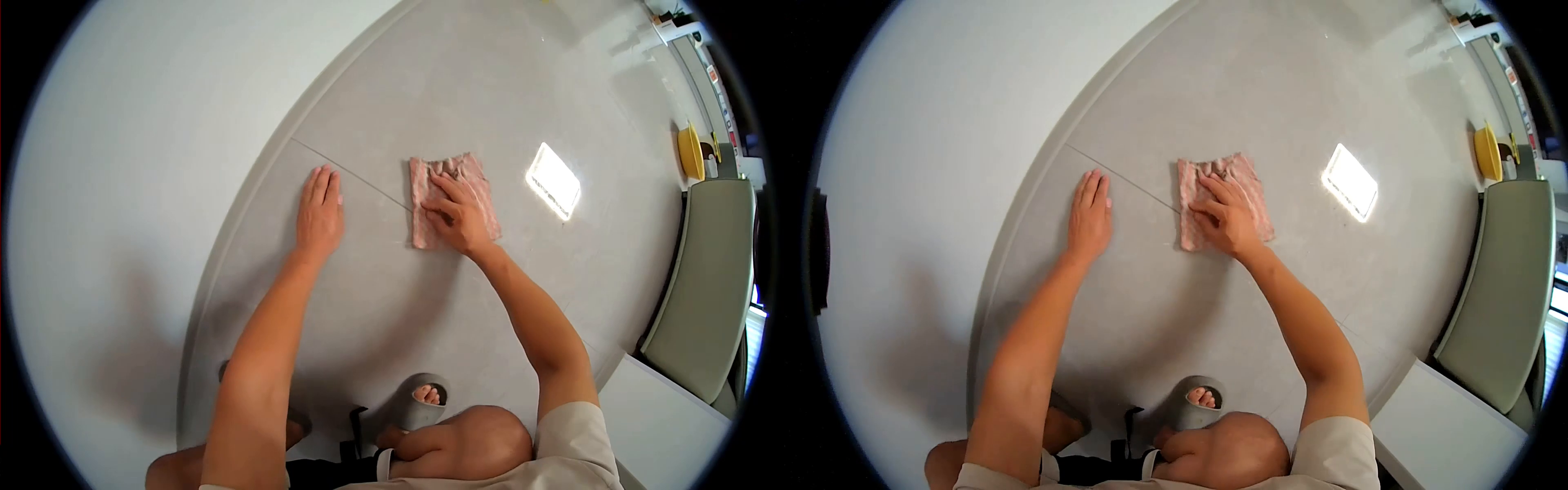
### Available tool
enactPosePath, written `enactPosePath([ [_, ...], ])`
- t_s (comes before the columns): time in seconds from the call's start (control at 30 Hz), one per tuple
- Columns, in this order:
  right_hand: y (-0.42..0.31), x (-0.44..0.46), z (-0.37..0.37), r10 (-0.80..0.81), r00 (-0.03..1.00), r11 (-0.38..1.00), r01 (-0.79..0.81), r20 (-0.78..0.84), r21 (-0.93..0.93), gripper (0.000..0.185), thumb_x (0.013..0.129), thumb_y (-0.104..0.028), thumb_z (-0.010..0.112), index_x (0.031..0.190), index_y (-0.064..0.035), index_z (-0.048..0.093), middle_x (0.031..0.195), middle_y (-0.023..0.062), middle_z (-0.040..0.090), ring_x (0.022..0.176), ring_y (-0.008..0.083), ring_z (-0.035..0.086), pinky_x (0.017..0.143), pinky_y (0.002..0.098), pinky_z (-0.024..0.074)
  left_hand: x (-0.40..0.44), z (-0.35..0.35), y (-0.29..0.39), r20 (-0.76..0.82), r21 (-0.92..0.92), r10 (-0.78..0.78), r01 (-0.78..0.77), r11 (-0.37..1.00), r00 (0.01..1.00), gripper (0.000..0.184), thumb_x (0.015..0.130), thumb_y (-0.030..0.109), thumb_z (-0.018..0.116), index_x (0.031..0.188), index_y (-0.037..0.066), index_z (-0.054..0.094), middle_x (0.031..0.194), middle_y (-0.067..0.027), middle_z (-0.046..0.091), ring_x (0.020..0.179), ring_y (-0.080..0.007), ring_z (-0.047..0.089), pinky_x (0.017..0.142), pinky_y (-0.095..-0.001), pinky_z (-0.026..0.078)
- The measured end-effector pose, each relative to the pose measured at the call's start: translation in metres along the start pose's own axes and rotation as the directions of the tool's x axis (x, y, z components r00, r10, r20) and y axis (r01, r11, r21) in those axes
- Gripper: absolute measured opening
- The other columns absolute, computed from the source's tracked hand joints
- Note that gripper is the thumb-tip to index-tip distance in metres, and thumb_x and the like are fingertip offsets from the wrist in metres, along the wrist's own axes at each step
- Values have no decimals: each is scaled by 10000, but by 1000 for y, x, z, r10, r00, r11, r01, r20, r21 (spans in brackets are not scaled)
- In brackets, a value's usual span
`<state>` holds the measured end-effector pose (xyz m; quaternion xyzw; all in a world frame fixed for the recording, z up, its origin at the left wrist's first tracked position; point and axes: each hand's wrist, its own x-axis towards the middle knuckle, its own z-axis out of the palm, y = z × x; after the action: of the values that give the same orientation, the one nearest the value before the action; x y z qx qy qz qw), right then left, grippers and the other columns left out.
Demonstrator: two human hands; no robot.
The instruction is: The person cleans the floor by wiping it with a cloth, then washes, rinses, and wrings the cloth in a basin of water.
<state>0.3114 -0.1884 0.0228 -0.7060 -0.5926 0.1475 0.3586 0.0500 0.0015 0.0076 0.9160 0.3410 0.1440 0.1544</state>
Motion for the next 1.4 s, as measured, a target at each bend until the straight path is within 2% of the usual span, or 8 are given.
enactPosePath([
  [0.17, -21, 29, 24, 117, 993, 993, -117, 27, -19, 223, 791, -213, 859, 943, -111, 731, 1571, 141, 504, 1487, 375, 415, 1266, 618, 216, -2, -4, 10, -41, 36, 15, -13, 999, 999, 472, 1038, 84, 553, 1495, -34, 541, 1619, -195, 469, 1530, -395, 395, 1266, -502, 342],
  [0.4, -28, 26, 12, 166, 983, 975, -151, 84, -165, 230, 798, -206, 839, 916, -104, 670, 1599, 141, 471, 1522, 380, 397, 1261, 628, 221, -4, 2, -5, -63, -6, 71, -72, 997, 995, 479, 1019, 84, 569, 1477, -56, 549, 1606, -204, 482, 1532, -389, 399, 1273, -511, 334],
  [0.43, -29, 22, 10, 242, 963, 960, -221, 117, -169, 214, 811, -238, 837, 929, -131, 694, 1646, 156, 439, 1598, 367, 291, 1284, 635, 152, -5, 3, -1, -68, 8, 64, -63, 998, 996, 478, 1020, 91, 571, 1474, -57, 550, 1606, -206, 482, 1534, -389, 398, 1279, -513, 329],
  [0.57, -34, 48, 42, 243, 969, 963, -235, 48, -132, 211, 820, -234, 828, 937, -131, 686, 1661, 137, 410, 1596, 368, 283, 1261, 690, 115, -4, 0, 12, -74, 27, 21, -19, 999, 997, 488, 997, 99, 593, 1458, -59, 566, 1604, -200, 489, 1532, -385, 406, 1286, -522, 321],
  [0.77, -27, 30, 10, 199, 968, 974, -179, 151, -136, 201, 809, -197, 821, 901, -104, 669, 1672, 141, 400, 1601, 372, 282, 1246, 699, 185, 10, -7, -9, -16, 17, 22, -21, 1000, 1000, 476, 967, 101, 615, 1439, 41, 614, 1540, -184, 541, 1475, -375, 464, 1244, -515, 363],
  [1.0, -44, 54, 30, 295, 945, 949, -272, 142, -161, 182, 809, -198, 819, 902, -104, 694, 1663, 126, 417, 1601, 372, 285, 1255, 714, 134, 20, -8, -10, -118, 66, 60, -52, 996, 991, 474, 934, 80, 624, 1408, 64, 640, 1536, -172, 539, 1458, -381, 468, 1216, -525, 386],
  [1.27, -13, -6, -18, 121, 982, 981, -95, 148, -171, 175, 867, -158, 806, 836, -61, 663, 1569, 186, 525, 1516, 400, 424, 1241, 539, 304, 16, -5, -17, -98, -1, 41, -42, 999, 994, 489, 942, 45, 614, 1431, 37, 602, 1532, -186, 536, 1465, -387, 460, 1228, -499, 386],
  [1.4, -34, 14, -7, 268, 945, 952, -229, 188, -204, 183, 799, -178, 835, 906, -124, 698, 1640, 116, 448, 1535, 355, 397, 1240, 665, 218, 15, -6, -12, -106, -8, 41, -43, 999, 993, 490, 952, 42, 610, 1439, 8, 575, 1541, -194, 525, 1464, -394, 463, 1226, -503, 393],
])
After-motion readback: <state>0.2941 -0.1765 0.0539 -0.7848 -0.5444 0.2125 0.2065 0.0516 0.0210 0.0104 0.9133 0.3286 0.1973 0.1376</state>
